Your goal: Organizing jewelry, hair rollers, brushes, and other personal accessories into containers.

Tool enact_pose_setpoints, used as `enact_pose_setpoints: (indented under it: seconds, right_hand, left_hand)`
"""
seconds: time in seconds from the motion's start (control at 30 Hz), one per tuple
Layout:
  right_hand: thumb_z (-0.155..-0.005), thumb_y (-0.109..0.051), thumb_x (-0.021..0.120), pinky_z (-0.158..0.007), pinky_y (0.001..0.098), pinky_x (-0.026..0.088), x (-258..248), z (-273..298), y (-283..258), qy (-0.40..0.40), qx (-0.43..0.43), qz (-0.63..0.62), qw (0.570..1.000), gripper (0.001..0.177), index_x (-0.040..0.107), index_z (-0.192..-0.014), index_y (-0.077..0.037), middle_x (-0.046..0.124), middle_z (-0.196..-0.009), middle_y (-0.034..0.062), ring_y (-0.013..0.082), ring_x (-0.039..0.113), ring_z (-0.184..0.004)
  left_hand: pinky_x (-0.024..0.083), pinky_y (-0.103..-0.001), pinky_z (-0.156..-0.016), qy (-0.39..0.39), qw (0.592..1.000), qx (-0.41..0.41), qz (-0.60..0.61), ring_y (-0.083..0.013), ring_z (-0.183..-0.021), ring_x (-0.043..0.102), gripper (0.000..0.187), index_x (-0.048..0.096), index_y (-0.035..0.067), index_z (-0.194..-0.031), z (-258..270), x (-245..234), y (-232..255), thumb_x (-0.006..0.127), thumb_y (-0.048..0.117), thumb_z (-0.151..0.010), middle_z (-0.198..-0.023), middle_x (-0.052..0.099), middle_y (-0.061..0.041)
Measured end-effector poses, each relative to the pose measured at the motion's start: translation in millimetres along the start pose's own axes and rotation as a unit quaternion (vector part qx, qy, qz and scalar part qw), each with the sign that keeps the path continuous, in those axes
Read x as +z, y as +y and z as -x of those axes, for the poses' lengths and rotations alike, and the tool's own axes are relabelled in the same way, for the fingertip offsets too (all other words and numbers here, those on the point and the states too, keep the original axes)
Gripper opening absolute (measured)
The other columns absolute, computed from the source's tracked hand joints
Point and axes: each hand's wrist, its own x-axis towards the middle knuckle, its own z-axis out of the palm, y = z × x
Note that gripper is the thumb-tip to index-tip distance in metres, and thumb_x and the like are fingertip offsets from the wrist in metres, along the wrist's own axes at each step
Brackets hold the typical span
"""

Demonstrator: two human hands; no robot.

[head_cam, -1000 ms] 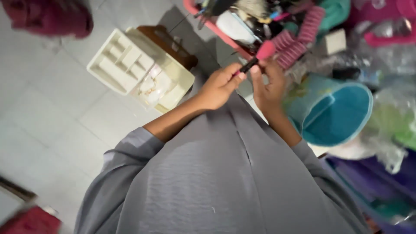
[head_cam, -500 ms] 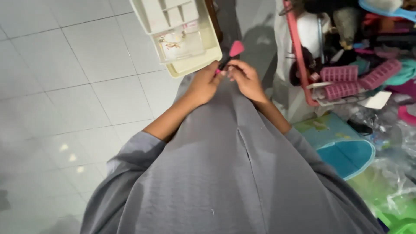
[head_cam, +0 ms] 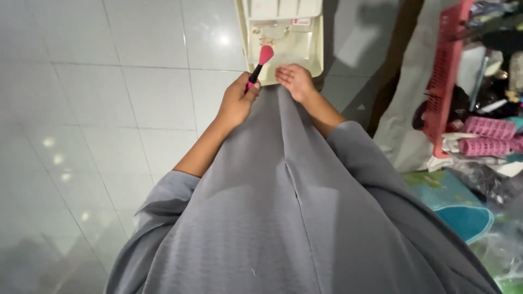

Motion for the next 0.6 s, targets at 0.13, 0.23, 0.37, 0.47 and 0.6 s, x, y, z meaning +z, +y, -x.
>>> enact_pose_setpoints:
  seconds: [0.13,0.23,0.37,0.47,0.6]
  right_hand:
    - [-0.094,-0.020,0.059,-0.095,0.0437,0.055,22,-6,-15,0.077,-0.047,-0.018,0.996,0.024,0.066,-0.110,-0.003,0.072,-0.107,0.0143,0.0299,0.069,-0.102]
    - [-0.094,-0.022,0.060,-0.093,0.0433,0.054,18,-21,-25,0.080,-0.059,-0.059,0.993,0.025,0.064,-0.110,-0.003,0.072,-0.109,0.0150,0.0302,0.067,-0.099]
    - [-0.091,-0.016,0.059,-0.097,0.0471,0.056,36,-40,-54,0.079,-0.087,-0.085,0.989,0.023,0.061,-0.109,-0.002,0.072,-0.112,0.0176,0.0334,0.069,-0.104]
    - [-0.091,-0.014,0.058,-0.099,0.0475,0.056,49,-46,-68,0.076,-0.092,-0.080,0.990,0.024,0.061,-0.111,-0.001,0.070,-0.116,0.0179,0.0344,0.068,-0.106]
    - [-0.087,-0.012,0.055,-0.097,0.0468,0.055,68,-48,-81,0.068,-0.126,-0.030,0.989,0.033,0.059,-0.119,-0.006,0.068,-0.124,0.0160,0.0336,0.068,-0.110]
  left_hand:
    - [0.049,-0.032,-0.067,0.018,1.000,0.000,0.020,-0.0157,-0.071,0.059,0.012,0.058,0.006,-0.101,7,-14,-9,0.057,0.018,-0.103,-0.077,0.063,-0.003]
    - [0.048,-0.033,-0.068,0.022,0.999,-0.018,0.026,-0.0179,-0.070,0.056,0.013,0.058,0.006,-0.101,15,-19,-21,0.059,0.019,-0.104,-0.076,0.059,-0.006]
    - [0.049,-0.033,-0.069,0.039,0.999,0.011,0.026,-0.0175,-0.072,0.060,0.013,0.058,0.006,-0.103,17,-27,-35,0.058,0.019,-0.103,-0.079,0.063,-0.004]
    - [0.049,-0.034,-0.069,0.044,0.999,-0.005,0.010,-0.0180,-0.072,0.061,0.015,0.058,0.006,-0.100,23,-34,-36,0.059,0.020,-0.103,-0.079,0.064,-0.004]
    - [0.049,-0.035,-0.068,0.055,0.998,-0.028,0.023,-0.0194,-0.072,0.060,0.013,0.060,0.006,-0.103,28,-39,-38,0.058,0.019,-0.102,-0.078,0.062,-0.006]
